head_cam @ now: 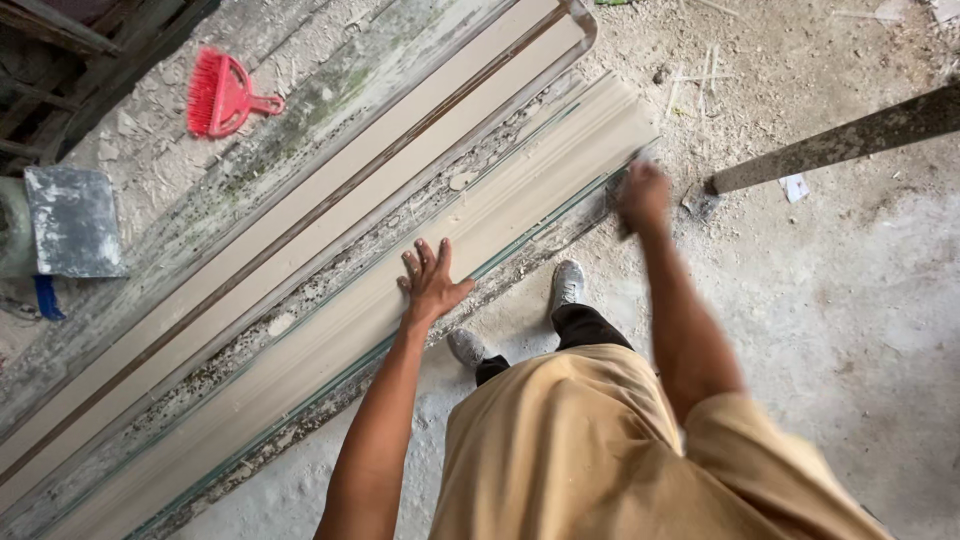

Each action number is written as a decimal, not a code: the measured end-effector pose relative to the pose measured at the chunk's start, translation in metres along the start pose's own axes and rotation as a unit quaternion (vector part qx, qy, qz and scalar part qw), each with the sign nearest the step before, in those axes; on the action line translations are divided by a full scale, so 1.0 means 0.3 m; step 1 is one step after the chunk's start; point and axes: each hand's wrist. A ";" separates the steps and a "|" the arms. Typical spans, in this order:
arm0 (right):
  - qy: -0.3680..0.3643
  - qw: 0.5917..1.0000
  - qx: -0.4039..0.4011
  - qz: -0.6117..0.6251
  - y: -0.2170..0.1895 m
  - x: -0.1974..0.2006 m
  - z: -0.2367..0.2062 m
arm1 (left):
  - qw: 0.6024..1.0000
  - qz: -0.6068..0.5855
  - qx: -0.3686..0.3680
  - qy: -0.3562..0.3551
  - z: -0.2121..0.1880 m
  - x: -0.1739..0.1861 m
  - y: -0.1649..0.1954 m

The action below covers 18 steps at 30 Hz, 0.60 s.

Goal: The person smooths long white plaster cornice moldings laid on a workbench, running a sponge along their grooved faces and edges. They work along each strip section by section, steadying the molding with the other hand, and continue over several moldings on the bench.

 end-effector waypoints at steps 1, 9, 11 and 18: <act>-0.049 0.989 -0.078 0.120 -0.014 0.073 0.044 | 1.000 0.001 0.001 -0.004 -0.001 0.003 -0.006; -0.005 0.993 0.070 -0.096 0.075 -0.101 -0.081 | 0.999 0.011 0.002 -0.041 0.031 0.029 -0.027; 0.008 0.991 0.070 -0.114 0.062 -0.057 -0.039 | 0.999 0.021 0.001 -0.050 0.030 0.042 -0.031; 0.041 0.997 -0.004 0.068 -0.034 0.286 0.102 | 0.997 0.010 -0.035 -0.072 0.007 0.058 -0.078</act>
Point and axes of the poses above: each hand's wrist, its own z-axis towards the middle knuckle, its own x-axis out of the back of the hand, y = z × x, and after that the axes turned 9 degrees about -y, right-handed
